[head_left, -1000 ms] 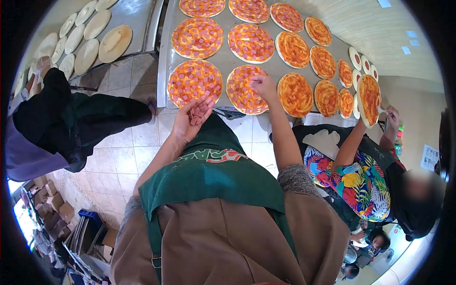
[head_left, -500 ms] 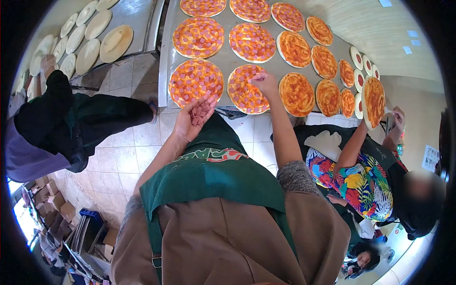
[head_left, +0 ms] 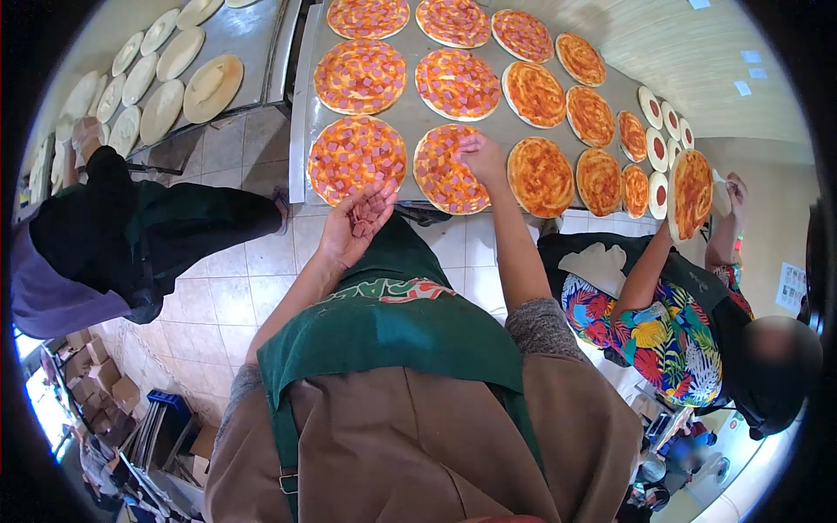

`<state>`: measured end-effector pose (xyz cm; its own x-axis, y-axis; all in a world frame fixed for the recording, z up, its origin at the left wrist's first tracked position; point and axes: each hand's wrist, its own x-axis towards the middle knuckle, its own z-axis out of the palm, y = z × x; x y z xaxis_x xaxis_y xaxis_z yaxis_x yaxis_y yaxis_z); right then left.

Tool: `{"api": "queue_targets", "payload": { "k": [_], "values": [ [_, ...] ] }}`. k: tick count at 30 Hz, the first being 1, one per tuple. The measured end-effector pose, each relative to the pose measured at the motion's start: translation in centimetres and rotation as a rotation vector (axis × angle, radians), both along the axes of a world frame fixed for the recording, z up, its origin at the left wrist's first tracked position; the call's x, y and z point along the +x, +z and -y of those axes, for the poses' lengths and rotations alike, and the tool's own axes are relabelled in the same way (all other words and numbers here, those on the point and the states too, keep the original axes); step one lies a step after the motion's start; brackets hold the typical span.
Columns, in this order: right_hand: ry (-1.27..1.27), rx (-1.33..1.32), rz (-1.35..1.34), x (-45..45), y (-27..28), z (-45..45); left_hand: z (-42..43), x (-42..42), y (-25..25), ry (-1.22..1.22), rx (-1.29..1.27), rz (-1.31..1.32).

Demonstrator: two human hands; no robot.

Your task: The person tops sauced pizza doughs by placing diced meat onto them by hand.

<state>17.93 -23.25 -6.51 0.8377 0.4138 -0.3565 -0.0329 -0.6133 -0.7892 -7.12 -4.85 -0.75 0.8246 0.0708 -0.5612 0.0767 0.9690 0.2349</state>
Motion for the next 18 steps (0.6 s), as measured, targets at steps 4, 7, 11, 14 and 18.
{"api": "queue_targets", "payload": {
  "k": [4, 7, 11, 14, 18],
  "values": [
    [0.078, 0.024, 0.166, -0.3, -0.9, -0.6, 0.3, 0.1, 0.6, -0.007, -0.017, 0.011],
    [0.142, -0.041, 0.285, -0.3, -1.4, -1.0, 0.4, 0.1, 0.7, -0.026, 0.003, 0.027],
    [0.239, -0.187, 0.690, -1.7, 0.5, -2.2, 0.7, 0.0, 0.4, -0.057, 0.037, 0.048],
    [0.204, 0.168, 0.254, -6.4, 6.4, -4.6, 1.0, 0.0, 0.2, -0.057, 0.048, 0.056],
    [0.572, 0.375, -0.010, -12.8, 10.7, -6.5, 1.0, -0.2, -2.2, -0.060, 0.088, 0.008]
  ]
}}
